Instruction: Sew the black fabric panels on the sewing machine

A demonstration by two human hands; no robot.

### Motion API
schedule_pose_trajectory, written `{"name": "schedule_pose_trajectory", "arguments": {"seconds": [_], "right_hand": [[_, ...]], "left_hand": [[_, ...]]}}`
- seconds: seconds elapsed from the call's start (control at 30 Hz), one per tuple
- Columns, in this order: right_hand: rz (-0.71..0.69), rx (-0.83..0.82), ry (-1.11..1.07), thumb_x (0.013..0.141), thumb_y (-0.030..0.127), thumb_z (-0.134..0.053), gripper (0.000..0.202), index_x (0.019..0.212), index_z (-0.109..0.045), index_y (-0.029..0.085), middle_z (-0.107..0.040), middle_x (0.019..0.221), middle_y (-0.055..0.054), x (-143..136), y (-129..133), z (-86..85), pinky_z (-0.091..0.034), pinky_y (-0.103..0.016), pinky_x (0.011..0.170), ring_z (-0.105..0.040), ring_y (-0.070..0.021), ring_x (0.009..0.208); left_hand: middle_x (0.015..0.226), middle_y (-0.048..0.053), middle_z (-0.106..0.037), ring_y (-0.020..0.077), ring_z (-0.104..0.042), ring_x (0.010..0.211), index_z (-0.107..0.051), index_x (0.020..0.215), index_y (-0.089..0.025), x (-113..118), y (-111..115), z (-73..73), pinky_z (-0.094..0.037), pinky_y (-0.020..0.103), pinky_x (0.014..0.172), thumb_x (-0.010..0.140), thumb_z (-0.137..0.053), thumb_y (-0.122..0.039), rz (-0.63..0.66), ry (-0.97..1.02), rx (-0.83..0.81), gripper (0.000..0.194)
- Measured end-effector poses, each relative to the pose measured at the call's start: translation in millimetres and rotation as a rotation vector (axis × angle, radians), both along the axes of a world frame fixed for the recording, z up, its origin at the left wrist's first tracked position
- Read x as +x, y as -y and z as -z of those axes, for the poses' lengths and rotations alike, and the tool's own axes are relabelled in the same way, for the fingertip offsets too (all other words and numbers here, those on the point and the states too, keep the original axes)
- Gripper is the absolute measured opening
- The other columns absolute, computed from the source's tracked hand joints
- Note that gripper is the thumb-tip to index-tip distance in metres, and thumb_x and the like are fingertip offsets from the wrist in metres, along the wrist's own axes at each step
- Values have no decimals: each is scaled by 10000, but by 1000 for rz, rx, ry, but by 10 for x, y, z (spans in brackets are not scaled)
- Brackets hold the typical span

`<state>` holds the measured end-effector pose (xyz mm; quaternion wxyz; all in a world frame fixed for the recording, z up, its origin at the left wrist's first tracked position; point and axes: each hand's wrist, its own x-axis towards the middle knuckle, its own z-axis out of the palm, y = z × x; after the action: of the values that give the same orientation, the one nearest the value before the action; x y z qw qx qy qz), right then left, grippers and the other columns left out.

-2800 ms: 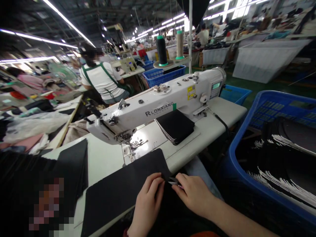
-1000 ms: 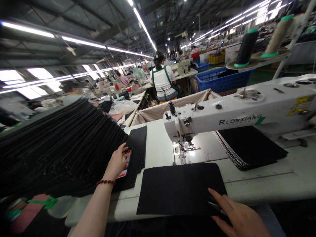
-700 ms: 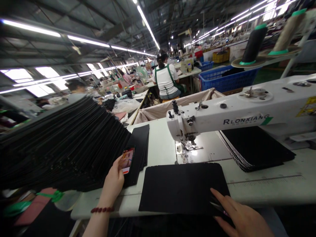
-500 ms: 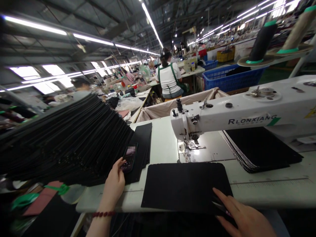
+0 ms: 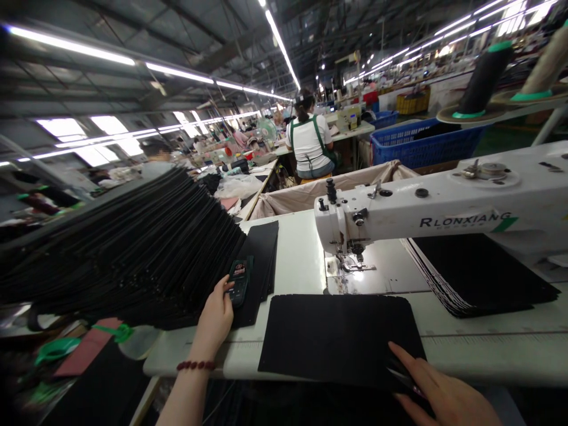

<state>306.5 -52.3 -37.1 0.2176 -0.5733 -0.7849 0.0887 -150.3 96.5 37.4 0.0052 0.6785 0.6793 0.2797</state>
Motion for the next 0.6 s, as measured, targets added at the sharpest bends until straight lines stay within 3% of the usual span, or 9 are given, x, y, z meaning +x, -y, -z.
{"name": "schedule_pose_trajectory", "arguments": {"seconds": [0.37, 0.6], "right_hand": [[-28, -22, 25, 868, 335, -547, 618, 1431, -293, 320, -717, 970, 37, 45, 17, 66, -559, -202, 577, -694, -148, 698], [-21, -23, 25, 869, 354, -544, 604, 1426, -313, 329, -713, 1011, 37, 59, 9, 125, -569, -214, 589, -700, -164, 733]], "left_hand": [[1204, 92, -587, 193, -540, 1158, -339, 1388, -203, -30, -242, 53, -420, 408, 1012, 895, -338, -98, 87, 20, -6, 504], [1251, 114, -553, 237, -514, 1178, -300, 1408, -193, 12, -99, -61, -417, 451, 999, 918, -333, -137, 30, 34, 49, 494]]}}
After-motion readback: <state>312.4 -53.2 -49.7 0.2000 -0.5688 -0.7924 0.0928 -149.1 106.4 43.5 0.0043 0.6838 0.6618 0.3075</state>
